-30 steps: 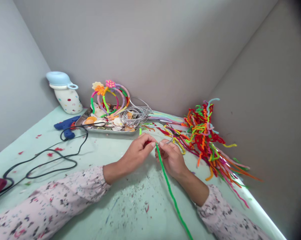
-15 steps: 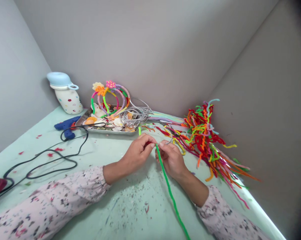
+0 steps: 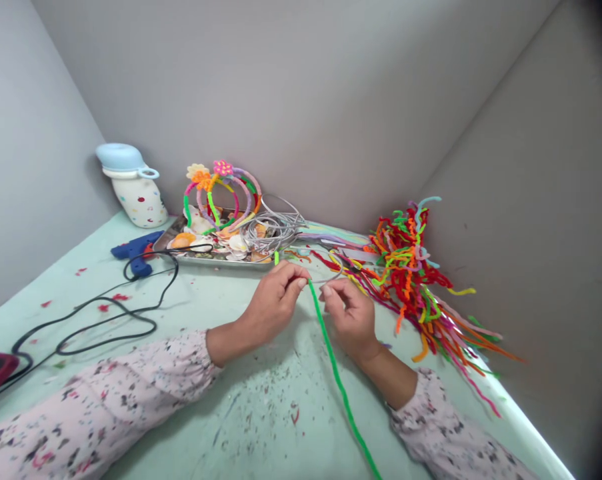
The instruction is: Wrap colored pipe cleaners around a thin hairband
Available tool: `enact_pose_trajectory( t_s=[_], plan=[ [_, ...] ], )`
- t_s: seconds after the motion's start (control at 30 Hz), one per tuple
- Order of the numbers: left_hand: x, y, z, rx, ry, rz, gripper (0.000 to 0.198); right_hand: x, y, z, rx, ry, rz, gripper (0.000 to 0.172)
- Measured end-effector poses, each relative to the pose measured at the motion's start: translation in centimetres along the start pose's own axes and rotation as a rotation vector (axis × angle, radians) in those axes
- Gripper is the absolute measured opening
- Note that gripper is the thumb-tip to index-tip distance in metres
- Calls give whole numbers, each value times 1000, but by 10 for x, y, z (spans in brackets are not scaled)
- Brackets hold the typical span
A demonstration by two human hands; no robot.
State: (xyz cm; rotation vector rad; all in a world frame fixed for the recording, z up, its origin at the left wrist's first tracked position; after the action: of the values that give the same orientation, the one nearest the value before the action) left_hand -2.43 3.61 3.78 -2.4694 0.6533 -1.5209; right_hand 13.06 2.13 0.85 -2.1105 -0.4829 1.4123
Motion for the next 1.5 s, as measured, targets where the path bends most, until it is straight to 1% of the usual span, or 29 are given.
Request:
enact_pose_trajectory(
  t_s=[0.03, 0.07, 0.1, 0.17, 0.23, 0.3, 0.37, 0.53, 0.63, 0.97, 1.17, 1.33, 1.5],
  plan=[
    [0, 0, 0, -2, 0, -10, 16, -3, 0, -4, 67, 111, -103, 5],
    [-1, -1, 0, -4, 0, -16, 16, -6, -1, -6, 122, 196, -196, 5],
    [-2, -1, 0, -6, -2, -21, 16, -8, 0, -8, 157, 259, -279, 12],
    [-3, -1, 1, -10, -8, -21, 16, -10, 0, -7, 156, 327, -401, 20],
    [-4, -1, 3, -21, -15, -10, 16, -8, 0, -4, 91, 342, -445, 24],
    [-5, 0, 5, -32, -24, 5, 16, -6, 1, -2, 22, 346, -453, 24],
    [-5, 0, 6, -40, -32, 19, 16, -4, 1, -1, -16, 357, -454, 23],
    [-4, 0, 6, -49, -43, 25, 15, -3, 2, 0, -40, 383, -463, 21],
    [-5, 1, 6, -53, -40, 31, 15, -3, 1, 0, -40, 380, -464, 18],
    [-6, 2, 9, -36, -74, 72, 15, -5, 2, 0, -34, 260, -370, 14],
    [-6, 3, 8, -40, -85, 66, 15, -6, 0, 0, -18, 230, -276, 7],
    [-8, 2, 9, -40, -70, 42, 14, -3, 0, 2, -44, 158, -325, 15],
    [-6, 0, 9, -72, -66, 21, 15, -4, 0, 2, -30, 190, -370, 19]
  ],
)
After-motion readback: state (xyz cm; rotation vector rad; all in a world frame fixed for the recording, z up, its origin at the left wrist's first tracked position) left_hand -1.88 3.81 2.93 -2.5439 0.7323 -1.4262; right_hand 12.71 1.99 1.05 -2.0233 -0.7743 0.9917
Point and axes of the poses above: each hand's wrist, its own y-axis away from the middle knuckle, its own z-axis out of the palm, x = y × z, the point moved 4 cm from there along -y, towards the middle knuckle, and after that the axes turned 4 degrees about -z, right-handed, at the moved point
